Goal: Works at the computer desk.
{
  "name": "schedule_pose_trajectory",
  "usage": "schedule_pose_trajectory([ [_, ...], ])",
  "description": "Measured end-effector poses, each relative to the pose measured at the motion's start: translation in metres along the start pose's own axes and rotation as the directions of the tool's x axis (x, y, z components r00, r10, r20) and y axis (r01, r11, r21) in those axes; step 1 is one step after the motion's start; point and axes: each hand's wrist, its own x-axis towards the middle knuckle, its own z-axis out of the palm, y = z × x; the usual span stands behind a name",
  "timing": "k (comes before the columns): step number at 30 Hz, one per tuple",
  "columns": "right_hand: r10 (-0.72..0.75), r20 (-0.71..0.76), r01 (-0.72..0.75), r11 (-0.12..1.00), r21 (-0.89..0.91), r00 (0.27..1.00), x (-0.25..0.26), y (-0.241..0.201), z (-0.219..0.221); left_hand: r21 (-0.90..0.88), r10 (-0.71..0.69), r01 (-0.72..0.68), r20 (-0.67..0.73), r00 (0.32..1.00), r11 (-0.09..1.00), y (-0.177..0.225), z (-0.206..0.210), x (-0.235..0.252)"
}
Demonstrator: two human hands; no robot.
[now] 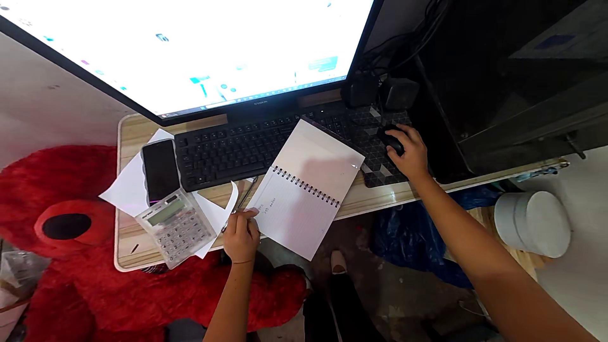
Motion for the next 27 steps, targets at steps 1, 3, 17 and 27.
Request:
schedule_pose_trajectory([
  [1,-0.005,-0.005,0.005,1.0,-0.001,1.0,-0.0003,0.0004,0.0002,0.004,0.0,0.0,-0.001,1.0,1.0,0.0001,-0.0001,-0.0001],
  [3,-0.011,-0.013,0.011,1.0,-0.003,1.0,-0.0008,0.0012,0.0007,-0.001,0.003,-0.003,0.001,1.0,1.0,-0.0001,0.0,-0.0003],
  [17,-0.015,-0.029,0.015,1.0,0.002,0.999,-0.001,0.0026,0.0027,-0.003,0.0,0.0,0.002,1.0,1.0,-0.0007,0.0001,-0.0006],
  [27,-0.02,-0.022,0.02,1.0,0.01,1.0,-0.0007,0.001,0.0012,-0.005,-0.002,0.002,-0.002,1.0,1.0,-0.0011,0.0011,-0.001],
])
